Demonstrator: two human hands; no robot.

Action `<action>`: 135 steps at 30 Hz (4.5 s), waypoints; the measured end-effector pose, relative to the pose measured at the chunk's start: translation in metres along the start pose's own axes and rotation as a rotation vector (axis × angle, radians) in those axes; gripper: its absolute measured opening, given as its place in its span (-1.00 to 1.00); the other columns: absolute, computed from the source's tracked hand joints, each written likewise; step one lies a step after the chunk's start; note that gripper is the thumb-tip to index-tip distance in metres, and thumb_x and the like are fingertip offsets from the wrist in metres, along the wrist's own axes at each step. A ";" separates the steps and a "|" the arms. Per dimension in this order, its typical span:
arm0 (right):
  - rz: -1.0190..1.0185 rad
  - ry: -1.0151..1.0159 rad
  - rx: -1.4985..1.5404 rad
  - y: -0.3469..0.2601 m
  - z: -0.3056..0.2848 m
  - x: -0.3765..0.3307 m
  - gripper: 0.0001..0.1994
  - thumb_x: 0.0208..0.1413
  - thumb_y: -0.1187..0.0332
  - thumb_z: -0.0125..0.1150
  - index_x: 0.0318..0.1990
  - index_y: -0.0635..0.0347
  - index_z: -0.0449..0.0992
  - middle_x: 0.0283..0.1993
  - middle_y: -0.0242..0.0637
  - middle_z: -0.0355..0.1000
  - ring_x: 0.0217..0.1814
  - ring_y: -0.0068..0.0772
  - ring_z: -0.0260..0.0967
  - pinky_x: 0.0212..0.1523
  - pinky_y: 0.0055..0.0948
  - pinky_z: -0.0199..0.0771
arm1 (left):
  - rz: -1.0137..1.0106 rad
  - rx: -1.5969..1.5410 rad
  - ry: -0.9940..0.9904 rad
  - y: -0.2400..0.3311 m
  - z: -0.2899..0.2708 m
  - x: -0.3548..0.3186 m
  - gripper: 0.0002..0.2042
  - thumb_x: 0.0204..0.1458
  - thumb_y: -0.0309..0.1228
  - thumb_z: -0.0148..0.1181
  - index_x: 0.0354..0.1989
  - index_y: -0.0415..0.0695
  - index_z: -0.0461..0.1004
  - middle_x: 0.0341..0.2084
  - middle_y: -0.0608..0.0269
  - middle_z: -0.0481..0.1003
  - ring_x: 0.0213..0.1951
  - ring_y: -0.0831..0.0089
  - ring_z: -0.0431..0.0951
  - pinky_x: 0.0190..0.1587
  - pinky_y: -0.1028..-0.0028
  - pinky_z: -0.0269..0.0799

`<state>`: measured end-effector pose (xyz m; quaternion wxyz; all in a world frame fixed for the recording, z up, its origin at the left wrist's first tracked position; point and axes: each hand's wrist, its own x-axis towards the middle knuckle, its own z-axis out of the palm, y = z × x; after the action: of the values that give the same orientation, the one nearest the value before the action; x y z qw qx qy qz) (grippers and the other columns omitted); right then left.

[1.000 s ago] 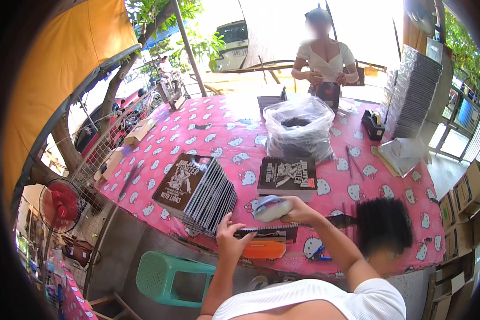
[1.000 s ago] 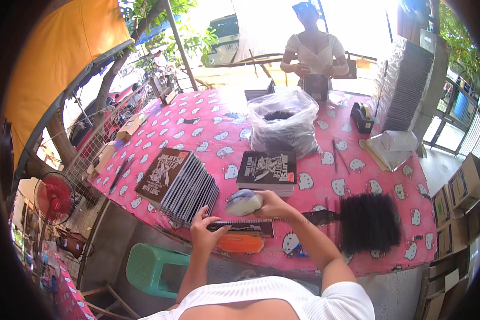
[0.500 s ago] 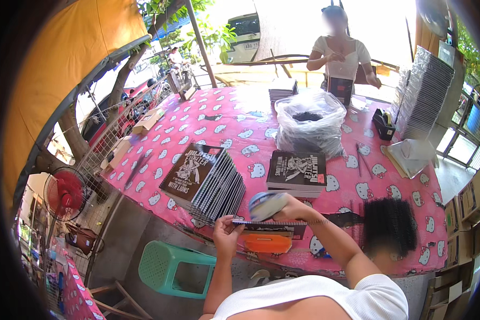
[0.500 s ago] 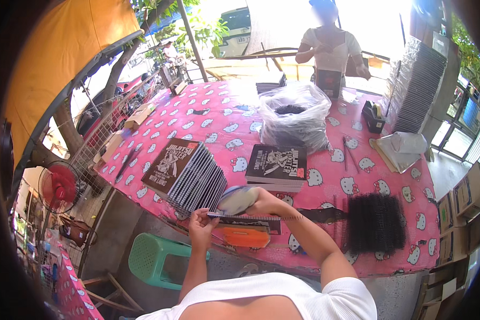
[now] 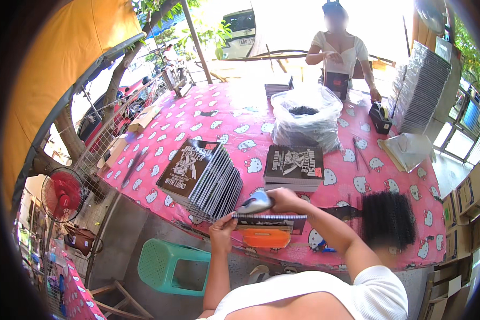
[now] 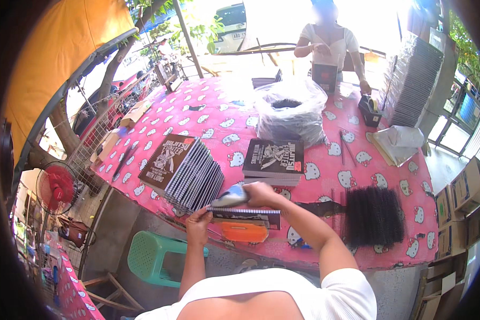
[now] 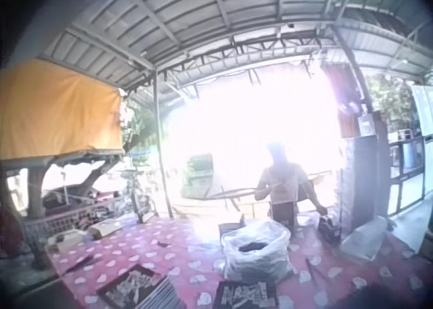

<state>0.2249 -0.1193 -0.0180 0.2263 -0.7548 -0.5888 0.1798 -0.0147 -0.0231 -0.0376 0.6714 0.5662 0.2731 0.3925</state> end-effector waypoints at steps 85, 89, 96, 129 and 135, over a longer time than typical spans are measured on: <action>-0.393 0.755 0.379 -0.102 -0.028 0.177 -0.60 -0.08 0.27 0.12 -0.07 0.28 0.42 -0.09 -0.02 0.30 0.10 0.01 0.19 0.13 -0.15 0.22 | 0.325 -0.201 0.493 0.090 -0.108 0.169 -0.46 0.23 0.03 -0.19 -0.10 -0.31 0.37 -0.23 0.12 0.45 -0.19 0.37 0.44 -0.06 0.41 0.33; -0.271 0.751 0.429 -0.095 -0.025 0.192 -0.57 0.00 0.20 0.06 0.00 0.25 0.36 -0.07 -0.02 0.29 0.10 0.01 0.17 0.13 -0.17 0.18 | 0.426 -0.030 0.616 0.094 -0.076 0.167 -0.58 0.20 -0.07 -0.04 -0.30 -0.28 0.35 -0.33 0.13 0.45 -0.24 0.42 0.42 -0.13 0.39 0.35; -0.219 0.825 0.080 -0.073 -0.050 0.128 -0.45 0.00 0.05 0.25 0.07 0.19 0.33 0.08 -0.02 0.27 0.24 0.02 0.08 0.24 -0.10 0.08 | 0.653 0.195 0.763 0.098 -0.129 0.145 -0.64 0.13 -0.23 0.11 -0.10 -0.28 0.29 -0.14 0.06 0.40 -0.16 0.37 0.43 -0.04 0.39 0.33; 0.095 -0.009 1.921 -0.069 -0.002 -0.152 -0.75 -0.04 0.67 0.25 -0.25 0.22 0.33 -0.22 -0.32 0.38 -0.18 -0.50 0.42 -0.11 -0.48 0.45 | -0.014 -0.128 -0.632 0.090 0.102 -0.072 -0.39 0.08 -0.43 0.15 0.26 -0.16 -0.04 0.18 -0.11 0.16 -0.40 0.56 0.53 -0.61 0.76 0.28; 0.043 -0.082 1.978 -0.054 0.001 -0.165 -0.72 -0.04 0.67 0.24 -0.19 0.22 0.33 -0.23 -0.34 0.38 -0.21 -0.51 0.41 -0.17 -0.50 0.42 | -0.040 -0.118 -0.667 0.087 0.108 -0.073 -0.38 0.08 -0.41 0.16 0.26 -0.18 -0.03 0.19 -0.08 0.16 -0.34 0.52 0.55 -0.62 0.76 0.28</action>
<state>0.1407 -0.2685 0.0119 0.7308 -0.2294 -0.1669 0.6208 0.0142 -0.1389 0.0638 0.7630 0.6181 0.0260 0.1875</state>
